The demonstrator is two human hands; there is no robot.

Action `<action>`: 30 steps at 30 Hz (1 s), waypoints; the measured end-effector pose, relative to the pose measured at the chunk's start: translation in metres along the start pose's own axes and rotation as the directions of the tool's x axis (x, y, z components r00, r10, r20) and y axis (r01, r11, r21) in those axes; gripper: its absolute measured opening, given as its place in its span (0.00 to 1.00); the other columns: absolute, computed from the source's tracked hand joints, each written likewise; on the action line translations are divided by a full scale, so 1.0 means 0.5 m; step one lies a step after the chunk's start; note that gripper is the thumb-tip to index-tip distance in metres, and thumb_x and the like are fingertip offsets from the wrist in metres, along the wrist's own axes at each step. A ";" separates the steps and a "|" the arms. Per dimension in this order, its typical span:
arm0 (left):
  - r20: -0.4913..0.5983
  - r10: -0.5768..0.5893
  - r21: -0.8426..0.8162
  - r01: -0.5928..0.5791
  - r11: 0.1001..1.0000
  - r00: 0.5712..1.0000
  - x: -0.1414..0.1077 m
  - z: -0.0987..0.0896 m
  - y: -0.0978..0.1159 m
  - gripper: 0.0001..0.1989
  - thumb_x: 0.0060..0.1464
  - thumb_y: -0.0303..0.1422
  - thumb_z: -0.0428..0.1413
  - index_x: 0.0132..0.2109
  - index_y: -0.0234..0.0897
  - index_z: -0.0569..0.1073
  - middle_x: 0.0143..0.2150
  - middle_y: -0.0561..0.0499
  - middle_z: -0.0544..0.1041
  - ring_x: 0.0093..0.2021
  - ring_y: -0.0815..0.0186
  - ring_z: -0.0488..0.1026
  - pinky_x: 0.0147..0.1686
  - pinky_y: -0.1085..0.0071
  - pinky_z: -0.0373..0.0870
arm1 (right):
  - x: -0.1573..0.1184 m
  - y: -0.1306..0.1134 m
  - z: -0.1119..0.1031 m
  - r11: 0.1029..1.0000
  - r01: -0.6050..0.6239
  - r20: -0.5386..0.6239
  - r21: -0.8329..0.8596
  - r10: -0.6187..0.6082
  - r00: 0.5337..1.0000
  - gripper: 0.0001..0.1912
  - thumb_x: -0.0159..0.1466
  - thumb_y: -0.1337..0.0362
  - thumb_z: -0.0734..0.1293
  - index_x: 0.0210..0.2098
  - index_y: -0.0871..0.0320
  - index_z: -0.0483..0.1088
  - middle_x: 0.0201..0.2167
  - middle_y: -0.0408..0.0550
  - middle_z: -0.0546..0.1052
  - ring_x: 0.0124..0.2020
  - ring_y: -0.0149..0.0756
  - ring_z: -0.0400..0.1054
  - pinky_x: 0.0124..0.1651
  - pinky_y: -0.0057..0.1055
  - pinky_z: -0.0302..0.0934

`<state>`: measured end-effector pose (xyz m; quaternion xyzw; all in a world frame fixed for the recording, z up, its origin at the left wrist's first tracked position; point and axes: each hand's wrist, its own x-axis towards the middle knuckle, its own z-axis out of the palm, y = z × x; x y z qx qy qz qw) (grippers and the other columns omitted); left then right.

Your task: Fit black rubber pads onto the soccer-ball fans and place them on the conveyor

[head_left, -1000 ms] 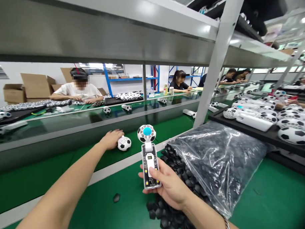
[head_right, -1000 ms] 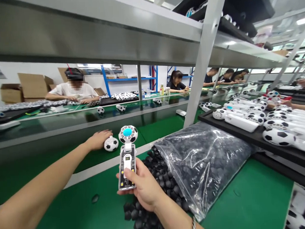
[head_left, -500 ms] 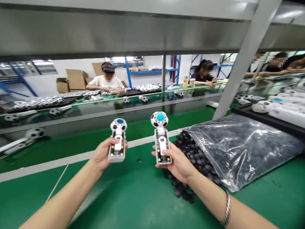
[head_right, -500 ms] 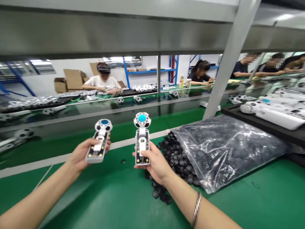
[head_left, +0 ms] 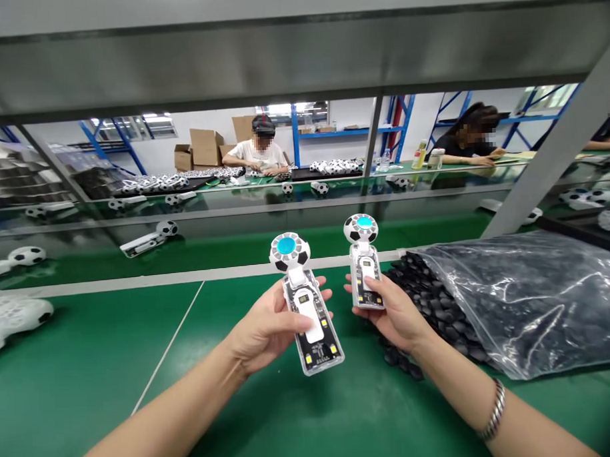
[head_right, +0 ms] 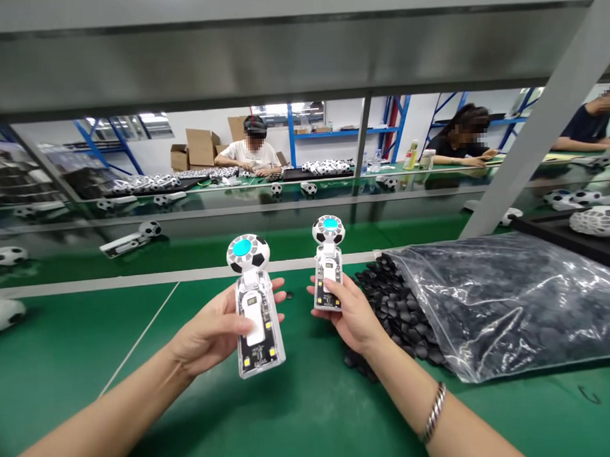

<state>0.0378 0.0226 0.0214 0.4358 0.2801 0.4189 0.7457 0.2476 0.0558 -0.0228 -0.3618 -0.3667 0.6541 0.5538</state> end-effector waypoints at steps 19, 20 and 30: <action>-0.163 -0.154 -0.326 0.094 0.941 0.974 -0.018 0.042 0.008 0.19 0.44 0.15 0.54 0.45 0.31 0.67 0.55 0.40 0.68 0.54 0.56 0.66 0.51 0.48 0.65 | 0.022 -0.016 -0.019 0.993 0.052 -0.110 0.102 -0.041 0.993 0.10 0.61 0.65 0.62 0.42 0.56 0.67 0.43 0.47 0.73 0.44 0.39 0.68 0.25 0.28 0.68; -0.148 -0.144 -0.306 0.093 0.947 0.978 -0.021 0.044 0.008 0.20 0.44 0.14 0.54 0.45 0.32 0.67 0.55 0.41 0.67 0.55 0.56 0.65 0.51 0.48 0.66 | 0.023 -0.017 -0.020 0.993 0.058 -0.116 0.104 -0.045 0.992 0.10 0.61 0.65 0.62 0.42 0.56 0.67 0.42 0.47 0.74 0.43 0.39 0.68 0.25 0.27 0.68; -0.125 -0.080 -0.098 0.068 0.993 0.989 -0.023 0.040 0.018 0.26 0.43 0.15 0.56 0.50 0.37 0.65 0.57 0.44 0.65 0.52 0.52 0.67 0.49 0.53 0.68 | 0.026 -0.015 -0.021 0.994 0.079 -0.087 0.074 -0.073 0.994 0.10 0.60 0.64 0.62 0.42 0.56 0.67 0.41 0.48 0.74 0.42 0.40 0.69 0.23 0.28 0.67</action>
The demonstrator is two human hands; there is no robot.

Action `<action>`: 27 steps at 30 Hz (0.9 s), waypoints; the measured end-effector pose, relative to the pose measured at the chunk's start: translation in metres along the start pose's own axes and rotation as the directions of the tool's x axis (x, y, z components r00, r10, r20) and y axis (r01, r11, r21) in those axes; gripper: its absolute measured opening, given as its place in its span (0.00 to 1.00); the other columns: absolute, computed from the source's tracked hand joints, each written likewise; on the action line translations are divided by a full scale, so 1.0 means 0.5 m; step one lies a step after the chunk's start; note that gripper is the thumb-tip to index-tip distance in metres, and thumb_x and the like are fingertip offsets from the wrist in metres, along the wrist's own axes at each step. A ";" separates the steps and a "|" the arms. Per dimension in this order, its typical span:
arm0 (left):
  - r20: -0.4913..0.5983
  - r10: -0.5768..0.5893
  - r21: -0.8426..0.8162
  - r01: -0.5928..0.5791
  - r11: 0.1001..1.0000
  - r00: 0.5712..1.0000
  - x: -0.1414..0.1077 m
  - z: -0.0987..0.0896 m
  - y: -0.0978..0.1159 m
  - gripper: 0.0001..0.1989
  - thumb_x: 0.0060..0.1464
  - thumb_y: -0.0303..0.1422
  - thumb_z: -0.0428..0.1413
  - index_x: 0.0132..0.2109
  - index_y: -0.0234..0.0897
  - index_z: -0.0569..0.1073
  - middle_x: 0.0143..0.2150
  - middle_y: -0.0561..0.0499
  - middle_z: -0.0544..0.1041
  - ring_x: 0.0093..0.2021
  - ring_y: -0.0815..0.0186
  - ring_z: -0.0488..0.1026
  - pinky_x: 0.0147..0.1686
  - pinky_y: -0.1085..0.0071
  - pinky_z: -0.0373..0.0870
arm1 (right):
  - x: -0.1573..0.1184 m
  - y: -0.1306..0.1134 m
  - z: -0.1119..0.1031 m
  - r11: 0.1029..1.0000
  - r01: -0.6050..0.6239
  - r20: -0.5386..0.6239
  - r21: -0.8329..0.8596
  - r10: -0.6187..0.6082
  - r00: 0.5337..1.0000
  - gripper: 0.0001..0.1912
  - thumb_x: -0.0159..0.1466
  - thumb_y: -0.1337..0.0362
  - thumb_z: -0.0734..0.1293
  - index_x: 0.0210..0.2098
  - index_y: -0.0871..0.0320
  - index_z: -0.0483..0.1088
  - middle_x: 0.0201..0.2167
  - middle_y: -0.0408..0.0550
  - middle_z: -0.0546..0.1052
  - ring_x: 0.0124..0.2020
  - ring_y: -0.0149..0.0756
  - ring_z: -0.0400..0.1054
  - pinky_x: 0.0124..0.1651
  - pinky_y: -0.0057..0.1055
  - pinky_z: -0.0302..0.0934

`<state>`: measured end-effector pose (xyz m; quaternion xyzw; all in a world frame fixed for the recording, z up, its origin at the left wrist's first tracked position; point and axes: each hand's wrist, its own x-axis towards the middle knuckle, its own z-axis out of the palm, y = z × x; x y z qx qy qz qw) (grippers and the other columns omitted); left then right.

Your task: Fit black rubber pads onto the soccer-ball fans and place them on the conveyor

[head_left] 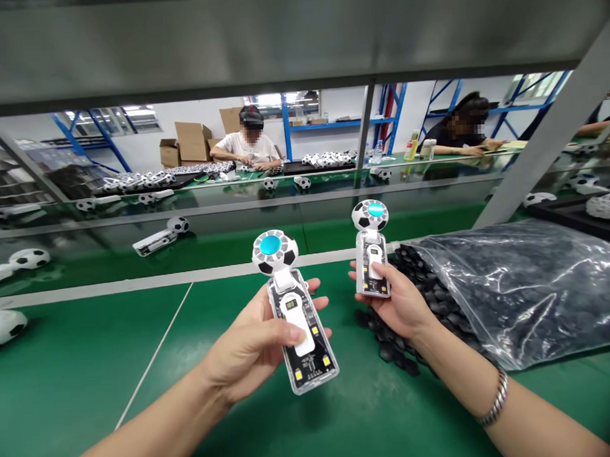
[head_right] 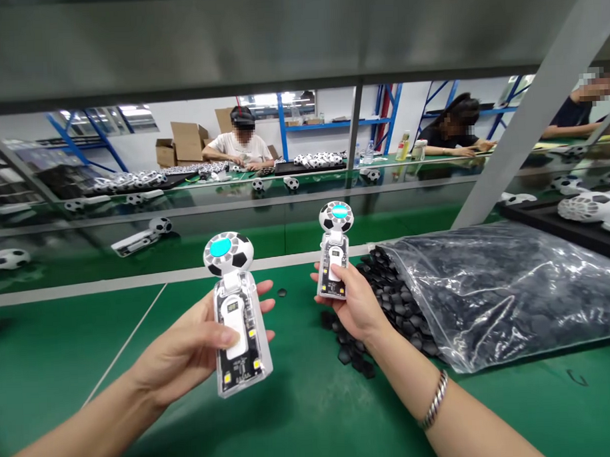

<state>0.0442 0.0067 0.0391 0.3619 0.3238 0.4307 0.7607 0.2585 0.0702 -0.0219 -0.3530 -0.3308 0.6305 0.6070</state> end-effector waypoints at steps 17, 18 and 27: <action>-0.039 0.101 0.054 -0.098 0.994 0.994 0.047 -0.059 0.001 0.24 0.40 0.13 0.55 0.44 0.38 0.65 0.55 0.46 0.65 0.56 0.53 0.62 0.49 0.51 0.66 | -0.017 0.001 0.011 0.994 -0.070 0.005 -0.082 0.071 0.997 0.13 0.58 0.62 0.65 0.42 0.58 0.67 0.44 0.51 0.72 0.41 0.41 0.67 0.25 0.30 0.67; -0.056 0.106 0.053 -0.103 0.993 0.993 0.055 -0.072 0.001 0.24 0.39 0.13 0.54 0.44 0.38 0.65 0.54 0.46 0.65 0.56 0.53 0.62 0.49 0.51 0.66 | -0.017 0.003 0.011 0.993 -0.078 0.004 -0.087 0.079 0.997 0.13 0.58 0.62 0.66 0.42 0.58 0.67 0.44 0.51 0.72 0.40 0.41 0.67 0.25 0.30 0.67; -0.118 0.153 0.079 -0.144 0.986 0.981 0.104 -0.181 0.027 0.24 0.37 0.15 0.54 0.43 0.38 0.63 0.53 0.45 0.66 0.55 0.53 0.62 0.47 0.56 0.65 | -0.014 0.022 0.019 0.978 -0.123 0.024 -0.166 0.129 0.991 0.16 0.57 0.60 0.66 0.45 0.55 0.66 0.46 0.52 0.71 0.41 0.42 0.67 0.25 0.30 0.66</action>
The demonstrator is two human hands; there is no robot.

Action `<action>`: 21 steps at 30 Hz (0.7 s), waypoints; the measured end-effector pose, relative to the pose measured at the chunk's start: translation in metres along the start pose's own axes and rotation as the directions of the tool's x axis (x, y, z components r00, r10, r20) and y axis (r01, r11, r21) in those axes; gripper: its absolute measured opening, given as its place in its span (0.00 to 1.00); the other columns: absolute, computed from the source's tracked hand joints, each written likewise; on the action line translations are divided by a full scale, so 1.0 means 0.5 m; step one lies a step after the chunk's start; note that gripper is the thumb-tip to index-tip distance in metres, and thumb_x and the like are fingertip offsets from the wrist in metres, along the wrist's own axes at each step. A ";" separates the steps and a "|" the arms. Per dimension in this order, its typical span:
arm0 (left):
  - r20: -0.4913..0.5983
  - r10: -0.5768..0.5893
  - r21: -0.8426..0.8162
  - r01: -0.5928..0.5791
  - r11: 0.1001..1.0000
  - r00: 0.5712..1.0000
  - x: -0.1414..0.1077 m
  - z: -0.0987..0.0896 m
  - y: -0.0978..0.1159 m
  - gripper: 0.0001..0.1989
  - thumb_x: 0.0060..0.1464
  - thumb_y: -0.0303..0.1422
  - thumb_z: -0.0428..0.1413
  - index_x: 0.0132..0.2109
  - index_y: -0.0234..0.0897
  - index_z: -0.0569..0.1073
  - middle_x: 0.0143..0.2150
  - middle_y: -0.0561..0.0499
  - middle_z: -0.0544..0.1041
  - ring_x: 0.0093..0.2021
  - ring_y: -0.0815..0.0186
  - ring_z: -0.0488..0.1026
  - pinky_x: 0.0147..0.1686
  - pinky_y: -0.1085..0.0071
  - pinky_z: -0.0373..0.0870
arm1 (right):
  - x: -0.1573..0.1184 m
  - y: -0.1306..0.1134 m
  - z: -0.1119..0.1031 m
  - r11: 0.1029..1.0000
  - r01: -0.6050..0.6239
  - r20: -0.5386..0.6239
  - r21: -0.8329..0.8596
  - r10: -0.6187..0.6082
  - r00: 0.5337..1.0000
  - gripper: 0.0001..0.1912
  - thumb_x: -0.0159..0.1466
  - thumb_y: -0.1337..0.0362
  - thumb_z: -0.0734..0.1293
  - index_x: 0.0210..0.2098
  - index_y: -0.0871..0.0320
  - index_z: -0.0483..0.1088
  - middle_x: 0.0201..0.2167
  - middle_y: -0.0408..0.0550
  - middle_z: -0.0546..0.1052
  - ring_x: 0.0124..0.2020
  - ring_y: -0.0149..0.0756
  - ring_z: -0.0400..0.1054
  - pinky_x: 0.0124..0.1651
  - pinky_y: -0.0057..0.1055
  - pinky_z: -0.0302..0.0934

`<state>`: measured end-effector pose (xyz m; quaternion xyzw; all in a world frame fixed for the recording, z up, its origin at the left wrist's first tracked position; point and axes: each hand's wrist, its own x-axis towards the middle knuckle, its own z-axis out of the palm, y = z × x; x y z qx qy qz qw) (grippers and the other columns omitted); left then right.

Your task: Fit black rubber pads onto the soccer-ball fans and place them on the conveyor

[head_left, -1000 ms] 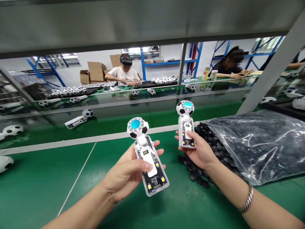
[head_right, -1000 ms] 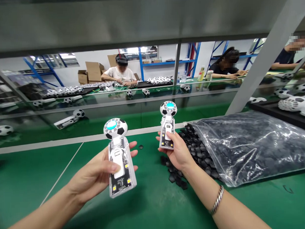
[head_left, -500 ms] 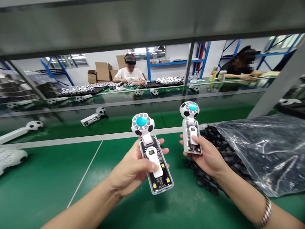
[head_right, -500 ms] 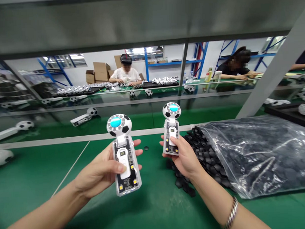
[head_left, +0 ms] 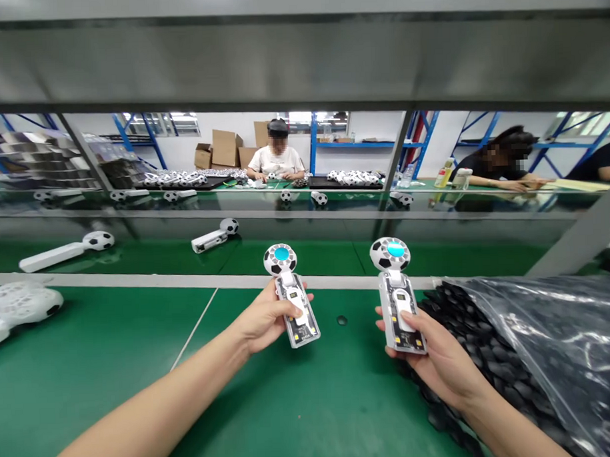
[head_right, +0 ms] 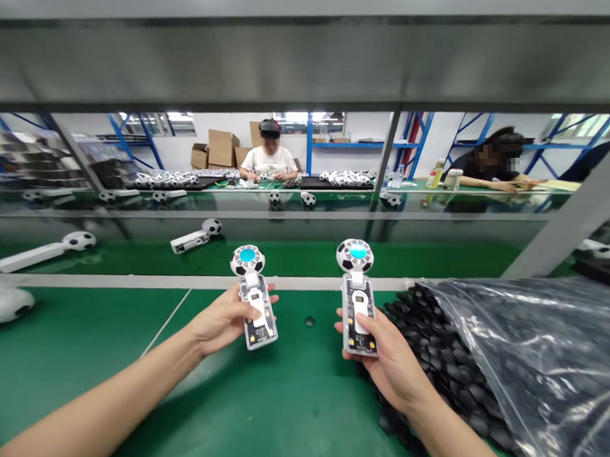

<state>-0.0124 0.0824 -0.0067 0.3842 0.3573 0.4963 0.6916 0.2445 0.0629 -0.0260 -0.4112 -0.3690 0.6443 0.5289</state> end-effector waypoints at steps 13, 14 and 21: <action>-0.037 0.124 0.288 -0.109 0.951 0.992 0.201 -0.093 0.056 0.20 0.37 0.19 0.58 0.39 0.36 0.61 0.30 0.55 0.68 0.31 0.68 0.70 0.38 0.65 0.68 | 0.173 -0.031 0.041 0.985 -0.081 0.038 -0.153 0.087 0.995 0.11 0.58 0.60 0.66 0.37 0.58 0.68 0.38 0.52 0.75 0.39 0.39 0.70 0.29 0.30 0.67; -0.049 0.138 0.341 -0.113 0.933 0.989 0.226 -0.104 0.058 0.19 0.39 0.21 0.58 0.41 0.36 0.62 0.32 0.53 0.69 0.33 0.67 0.70 0.39 0.65 0.68 | 0.202 -0.030 0.046 0.969 -0.044 0.035 -0.244 0.054 0.998 0.12 0.59 0.58 0.64 0.38 0.59 0.68 0.37 0.53 0.75 0.38 0.39 0.70 0.31 0.32 0.67; -0.219 0.365 0.823 -0.029 0.567 0.905 0.354 -0.172 0.060 0.21 0.47 0.38 0.57 0.46 0.32 0.68 0.48 0.40 0.68 0.52 0.51 0.62 0.51 0.55 0.56 | 0.397 -0.011 0.012 0.621 0.117 -0.043 -0.775 -0.237 0.970 0.14 0.59 0.56 0.60 0.30 0.61 0.69 0.33 0.54 0.74 0.43 0.46 0.67 0.45 0.41 0.60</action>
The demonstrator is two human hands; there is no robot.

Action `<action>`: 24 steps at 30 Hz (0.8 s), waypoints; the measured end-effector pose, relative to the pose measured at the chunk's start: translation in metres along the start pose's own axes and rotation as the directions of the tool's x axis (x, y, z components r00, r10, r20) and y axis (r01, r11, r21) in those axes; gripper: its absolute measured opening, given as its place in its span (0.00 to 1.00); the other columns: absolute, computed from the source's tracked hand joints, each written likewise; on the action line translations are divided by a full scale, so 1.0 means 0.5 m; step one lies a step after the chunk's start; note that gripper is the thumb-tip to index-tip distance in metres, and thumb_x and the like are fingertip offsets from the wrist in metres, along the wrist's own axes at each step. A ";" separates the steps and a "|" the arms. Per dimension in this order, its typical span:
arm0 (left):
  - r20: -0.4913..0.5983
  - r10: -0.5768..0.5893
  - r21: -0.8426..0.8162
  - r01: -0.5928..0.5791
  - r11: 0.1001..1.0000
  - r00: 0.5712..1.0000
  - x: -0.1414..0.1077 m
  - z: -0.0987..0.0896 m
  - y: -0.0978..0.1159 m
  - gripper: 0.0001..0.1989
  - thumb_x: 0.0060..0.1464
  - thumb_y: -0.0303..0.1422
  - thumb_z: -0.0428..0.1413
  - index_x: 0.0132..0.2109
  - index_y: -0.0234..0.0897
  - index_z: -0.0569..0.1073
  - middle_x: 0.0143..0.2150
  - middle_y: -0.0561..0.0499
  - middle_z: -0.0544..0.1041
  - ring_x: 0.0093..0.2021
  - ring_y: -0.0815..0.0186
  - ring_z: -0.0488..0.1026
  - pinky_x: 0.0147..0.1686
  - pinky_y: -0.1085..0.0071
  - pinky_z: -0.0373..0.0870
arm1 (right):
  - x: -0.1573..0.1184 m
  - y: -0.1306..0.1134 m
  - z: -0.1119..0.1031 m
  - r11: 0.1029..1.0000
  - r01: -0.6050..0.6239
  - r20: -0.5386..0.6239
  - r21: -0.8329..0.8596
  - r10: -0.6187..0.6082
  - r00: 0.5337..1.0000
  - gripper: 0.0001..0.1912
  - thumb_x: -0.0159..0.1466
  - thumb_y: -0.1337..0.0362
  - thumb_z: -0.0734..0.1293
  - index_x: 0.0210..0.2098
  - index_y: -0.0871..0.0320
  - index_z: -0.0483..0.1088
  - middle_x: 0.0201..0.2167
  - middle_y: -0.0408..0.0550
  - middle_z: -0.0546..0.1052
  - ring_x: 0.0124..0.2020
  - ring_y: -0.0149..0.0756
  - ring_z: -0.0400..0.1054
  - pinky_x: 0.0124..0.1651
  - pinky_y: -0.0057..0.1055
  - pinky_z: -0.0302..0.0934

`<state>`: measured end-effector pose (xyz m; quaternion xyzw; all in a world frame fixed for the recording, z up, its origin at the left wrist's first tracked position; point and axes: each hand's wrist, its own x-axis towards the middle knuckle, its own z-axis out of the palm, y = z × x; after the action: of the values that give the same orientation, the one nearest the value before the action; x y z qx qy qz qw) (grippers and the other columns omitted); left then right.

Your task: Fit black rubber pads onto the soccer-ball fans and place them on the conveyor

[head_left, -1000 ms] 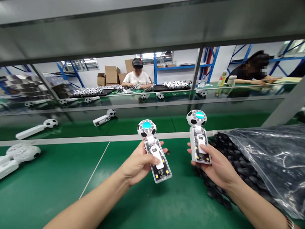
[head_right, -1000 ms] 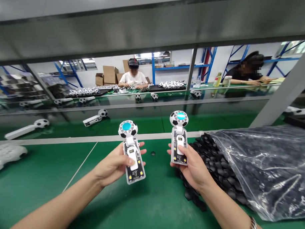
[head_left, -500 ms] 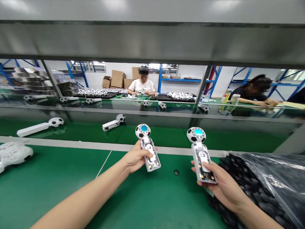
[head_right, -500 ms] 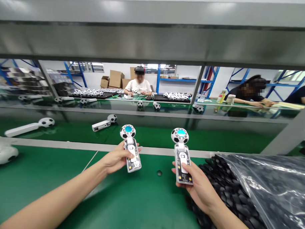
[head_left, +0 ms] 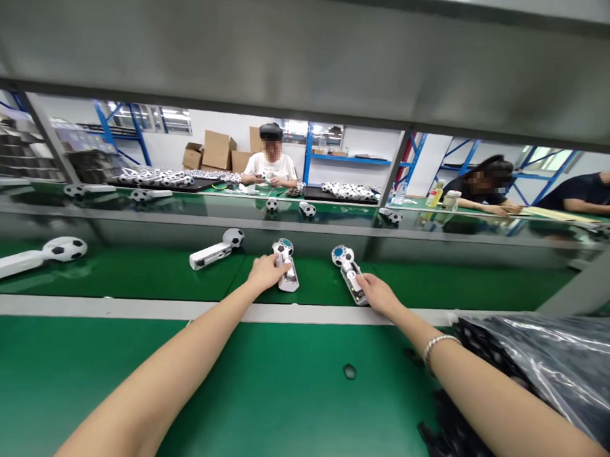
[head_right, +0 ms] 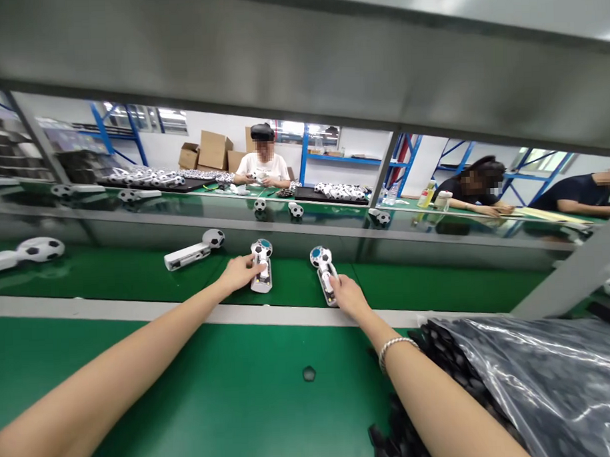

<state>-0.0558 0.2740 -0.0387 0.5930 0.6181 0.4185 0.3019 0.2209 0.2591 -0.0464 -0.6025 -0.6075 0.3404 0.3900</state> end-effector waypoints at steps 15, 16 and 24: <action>-0.074 0.030 0.664 0.027 0.748 0.997 -0.090 -0.238 -0.026 0.22 0.55 0.46 0.41 0.41 0.29 0.64 0.33 0.44 0.70 0.34 0.51 0.69 0.30 0.67 0.62 | -0.280 -0.037 -0.018 0.560 0.628 0.525 -0.541 -0.359 0.772 0.19 0.63 0.57 0.59 0.53 0.50 0.63 0.50 0.51 0.67 0.47 0.44 0.61 0.48 0.39 0.58; -0.064 0.033 0.674 0.019 0.739 0.997 -0.108 -0.242 -0.018 0.23 0.55 0.47 0.40 0.43 0.29 0.63 0.33 0.44 0.70 0.33 0.51 0.70 0.28 0.68 0.61 | -0.291 -0.035 -0.008 0.500 0.654 0.541 -0.567 -0.373 0.754 0.17 0.64 0.60 0.59 0.51 0.51 0.64 0.48 0.51 0.68 0.46 0.44 0.62 0.47 0.38 0.59; 0.114 0.063 0.679 -0.124 0.724 0.992 -0.340 -0.176 0.042 0.20 0.53 0.45 0.45 0.49 0.38 0.63 0.41 0.46 0.72 0.37 0.55 0.70 0.31 0.69 0.61 | -0.310 -0.048 -0.006 0.436 0.680 0.563 -0.589 -0.382 0.733 0.08 0.61 0.71 0.60 0.34 0.59 0.70 0.33 0.50 0.73 0.36 0.38 0.65 0.36 0.30 0.58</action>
<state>-0.1029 0.0914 0.0001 0.7095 0.6851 0.1512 0.0663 0.2075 0.1033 -0.0336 -0.4100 -0.9094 0.0060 0.0700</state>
